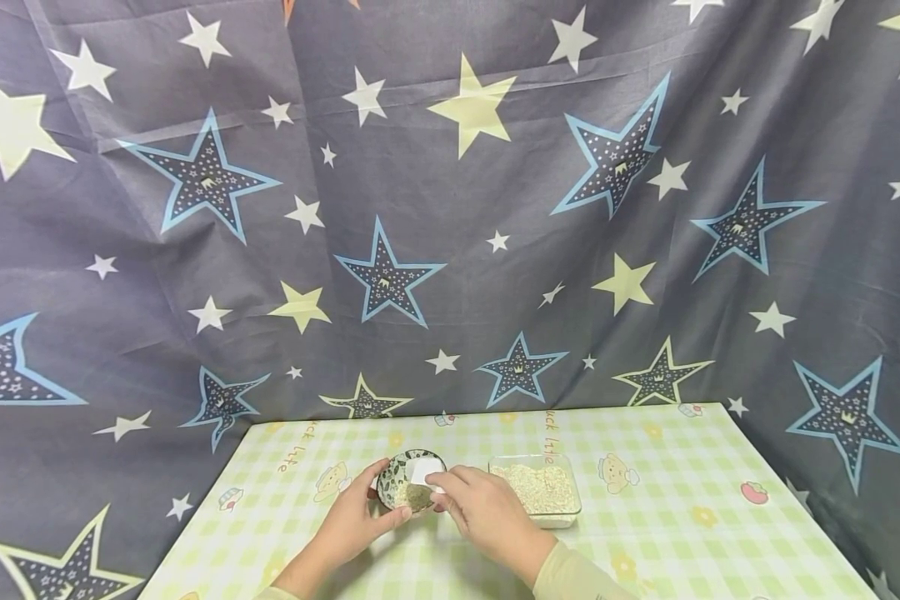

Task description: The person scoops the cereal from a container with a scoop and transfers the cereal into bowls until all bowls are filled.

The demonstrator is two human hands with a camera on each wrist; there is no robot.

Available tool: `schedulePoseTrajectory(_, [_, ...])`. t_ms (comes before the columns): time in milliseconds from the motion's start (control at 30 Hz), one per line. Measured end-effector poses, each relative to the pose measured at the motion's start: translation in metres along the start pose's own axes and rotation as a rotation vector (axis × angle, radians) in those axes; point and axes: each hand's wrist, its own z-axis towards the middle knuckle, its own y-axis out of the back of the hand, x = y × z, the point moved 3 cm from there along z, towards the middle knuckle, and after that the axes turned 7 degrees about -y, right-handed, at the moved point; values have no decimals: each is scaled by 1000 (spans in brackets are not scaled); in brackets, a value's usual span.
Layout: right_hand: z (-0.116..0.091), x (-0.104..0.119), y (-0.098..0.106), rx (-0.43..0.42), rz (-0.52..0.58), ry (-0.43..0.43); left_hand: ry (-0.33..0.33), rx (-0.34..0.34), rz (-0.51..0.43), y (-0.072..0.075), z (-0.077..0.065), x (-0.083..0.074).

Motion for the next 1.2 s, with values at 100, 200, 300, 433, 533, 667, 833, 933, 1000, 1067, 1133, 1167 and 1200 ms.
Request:
schedulePoseTrajectory(100, [0, 0, 0, 2, 7, 2, 1, 3, -2, 0, 0, 0])
schedulePoseTrajectory(200, [0, 0, 0, 4, 7, -1, 3, 4, -5, 0, 0, 0])
schedulePoseTrajectory(300, [0, 0, 0, 7, 13, -10, 2, 3, -8, -1, 0, 0])
schedulePoseTrajectory(433, [0, 0, 1, 14, 35, -64, 0, 0, -5, -1, 0, 0])
schedulePoseTrajectory(533, [1, -1, 4, 10, 70, -157, 4, 2, -2, -1, 0, 0])
schedulePoseTrajectory(667, [5, -6, 7, 32, 249, -400, 6, 1, 2, -1, 1, 0])
schedulePoseTrajectory(833, [9, -18, 10, 25, 650, -836, 14, 11, 0, 0, 1, 0])
schedulePoseTrajectory(933, [11, -24, 13, -34, 872, -1039, 16, 14, -4, 0, 1, 0])
schedulePoseTrajectory(1000, [10, -28, 15, -65, 978, -1138, 15, 13, -7, 0, 2, 0])
schedulePoseTrajectory(1067, [8, -32, 16, -82, 1063, -1206, 17, 14, -5, 0, 2, 0])
schedulePoseTrajectory(1133, [6, -36, 16, -84, 1122, -1249, 17, 14, -3, 0, 1, 0])
schedulePoseTrajectory(1167, [4, -38, 16, -81, 1147, -1263, 16, 14, -2, 0, 1, 0])
schedulePoseTrajectory(1200, [3, -39, 16, -79, 1167, -1273, 17, 14, -2, 0, 1, 0])
